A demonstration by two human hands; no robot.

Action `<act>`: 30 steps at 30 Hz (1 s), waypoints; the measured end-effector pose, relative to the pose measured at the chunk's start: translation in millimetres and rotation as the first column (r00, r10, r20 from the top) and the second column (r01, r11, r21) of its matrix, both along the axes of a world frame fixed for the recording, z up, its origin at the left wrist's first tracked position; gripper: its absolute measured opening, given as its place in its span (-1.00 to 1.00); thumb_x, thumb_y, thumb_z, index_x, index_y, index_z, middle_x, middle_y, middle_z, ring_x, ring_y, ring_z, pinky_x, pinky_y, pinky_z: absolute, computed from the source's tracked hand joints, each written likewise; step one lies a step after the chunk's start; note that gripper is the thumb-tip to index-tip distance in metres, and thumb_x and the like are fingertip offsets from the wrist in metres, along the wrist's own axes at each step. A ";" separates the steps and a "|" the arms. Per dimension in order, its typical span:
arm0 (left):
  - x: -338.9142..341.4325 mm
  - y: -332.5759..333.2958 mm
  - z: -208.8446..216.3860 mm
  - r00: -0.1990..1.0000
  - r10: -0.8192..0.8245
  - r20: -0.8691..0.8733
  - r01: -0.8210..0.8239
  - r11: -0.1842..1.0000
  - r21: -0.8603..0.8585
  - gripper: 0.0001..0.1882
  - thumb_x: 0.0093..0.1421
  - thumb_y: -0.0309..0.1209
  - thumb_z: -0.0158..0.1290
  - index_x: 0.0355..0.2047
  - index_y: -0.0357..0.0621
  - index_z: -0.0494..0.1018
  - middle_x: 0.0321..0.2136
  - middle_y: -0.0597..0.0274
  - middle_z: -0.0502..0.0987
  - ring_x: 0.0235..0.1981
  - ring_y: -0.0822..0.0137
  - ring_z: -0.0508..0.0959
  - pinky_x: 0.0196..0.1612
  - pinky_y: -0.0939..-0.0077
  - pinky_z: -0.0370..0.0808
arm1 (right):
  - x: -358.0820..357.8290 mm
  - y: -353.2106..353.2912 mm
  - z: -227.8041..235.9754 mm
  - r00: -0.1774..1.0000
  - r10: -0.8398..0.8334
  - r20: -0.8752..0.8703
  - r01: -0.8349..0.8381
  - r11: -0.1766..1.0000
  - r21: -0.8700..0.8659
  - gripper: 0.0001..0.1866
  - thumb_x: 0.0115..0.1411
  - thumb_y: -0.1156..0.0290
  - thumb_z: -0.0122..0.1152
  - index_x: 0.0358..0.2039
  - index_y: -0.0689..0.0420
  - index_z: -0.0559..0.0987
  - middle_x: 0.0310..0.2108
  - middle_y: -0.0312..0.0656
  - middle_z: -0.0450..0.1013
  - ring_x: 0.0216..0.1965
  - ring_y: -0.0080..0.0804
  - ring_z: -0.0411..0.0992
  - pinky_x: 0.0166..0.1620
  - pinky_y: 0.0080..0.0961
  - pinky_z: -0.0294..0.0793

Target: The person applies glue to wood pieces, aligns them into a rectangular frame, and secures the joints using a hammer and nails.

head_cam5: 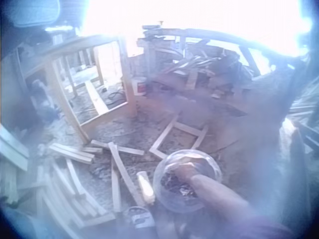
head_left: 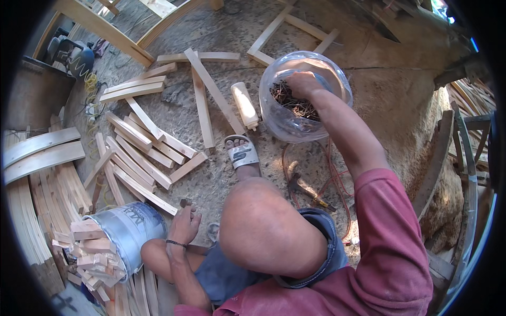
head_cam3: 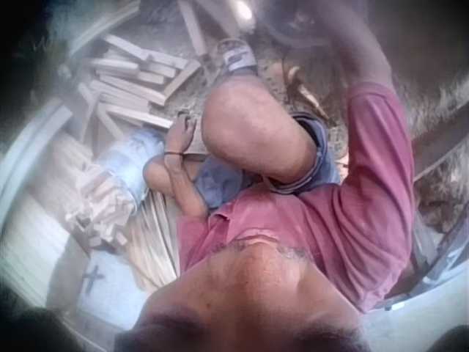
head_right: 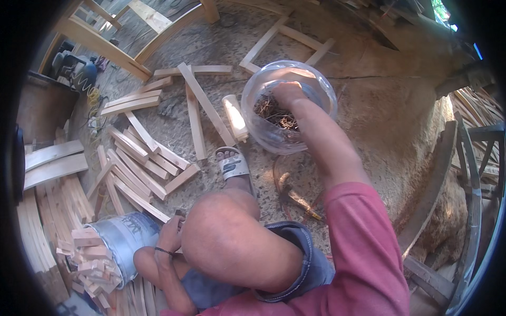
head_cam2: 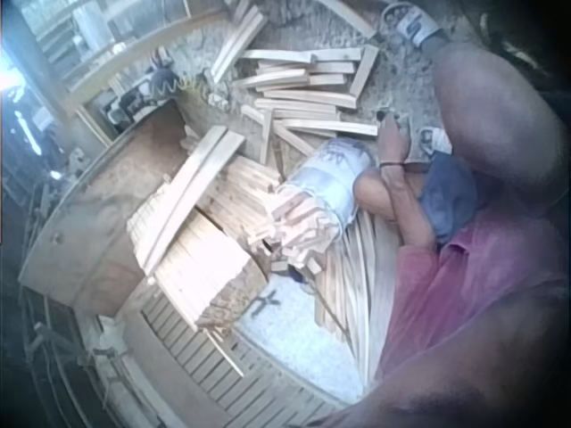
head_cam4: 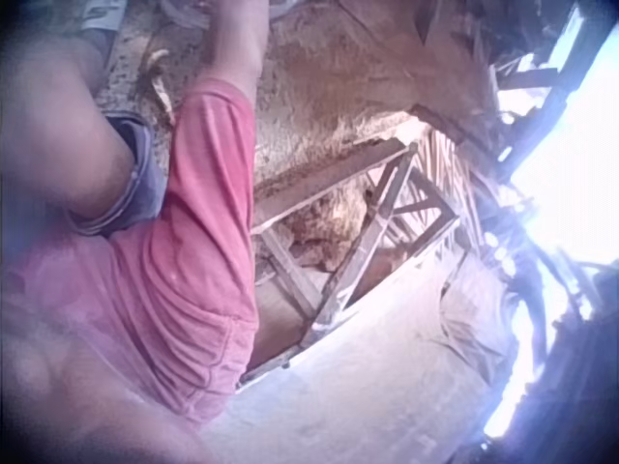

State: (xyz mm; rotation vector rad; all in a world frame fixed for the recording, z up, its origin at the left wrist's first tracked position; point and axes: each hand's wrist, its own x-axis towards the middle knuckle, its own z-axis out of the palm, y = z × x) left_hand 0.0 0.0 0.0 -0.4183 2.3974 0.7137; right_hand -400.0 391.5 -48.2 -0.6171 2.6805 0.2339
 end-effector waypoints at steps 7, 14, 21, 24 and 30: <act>7.0 -2.1 -8.5 0.996 -0.016 -0.089 0.014 1.000 -0.020 -0.67 0.26 -0.26 0.13 -0.11 -0.26 0.47 -0.27 -0.14 0.58 -0.17 -0.12 0.56 -0.08 0.08 0.48 | 7.8 -7.2 45.6 0.996 0.083 -0.019 -0.080 0.991 0.107 -0.73 0.10 0.50 0.16 -0.19 0.15 0.70 -0.15 -0.02 0.63 -0.10 -0.08 0.62 -0.06 -0.20 0.62; 7.2 -1.0 13.4 0.997 0.007 -0.082 -0.011 0.999 -0.049 -0.64 0.27 -0.20 0.09 -0.09 -0.24 0.47 -0.18 -0.16 0.58 -0.07 -0.13 0.55 0.01 0.08 0.47 | 9.9 3.6 49.2 0.993 0.115 -0.033 -0.109 0.983 0.146 -0.72 0.10 0.42 0.11 -0.24 0.19 0.71 -0.25 0.05 0.63 -0.17 -0.03 0.62 -0.08 -0.16 0.58; 21.1 -0.6 18.7 0.994 0.089 -0.058 -0.091 0.996 -0.020 -0.63 0.28 -0.19 0.07 -0.06 -0.23 0.46 -0.12 -0.16 0.56 -0.03 -0.13 0.54 0.05 0.10 0.46 | 21.8 -24.3 108.1 0.979 0.099 0.176 -0.069 0.983 -0.170 -0.76 0.09 0.33 0.14 -0.40 0.21 0.68 -0.44 -0.05 0.63 -0.30 -0.14 0.61 -0.15 -0.20 0.53; 24.8 -1.6 21.4 0.993 0.083 -0.086 -0.085 0.996 -0.026 -0.64 0.28 -0.22 0.09 -0.08 -0.25 0.46 -0.16 -0.17 0.57 -0.06 -0.12 0.55 0.01 0.12 0.47 | 38.2 -20.7 137.1 0.986 0.076 0.150 -0.025 0.949 -0.315 -0.79 0.14 0.37 0.15 -0.33 0.22 0.66 -0.49 -0.14 0.62 -0.36 -0.29 0.59 -0.18 -0.30 0.52; 40.8 -8.1 19.3 0.986 0.133 -0.099 -0.135 0.991 -0.006 -0.66 0.26 -0.27 0.13 -0.10 -0.29 0.47 -0.23 -0.14 0.58 -0.18 -0.08 0.59 -0.08 0.14 0.50 | 75.5 25.4 156.6 0.876 -0.047 0.479 0.460 0.376 -0.804 -0.86 0.24 0.45 0.21 -0.26 0.25 0.60 -0.38 -0.23 0.58 -0.31 -0.49 0.58 -0.24 -0.49 0.58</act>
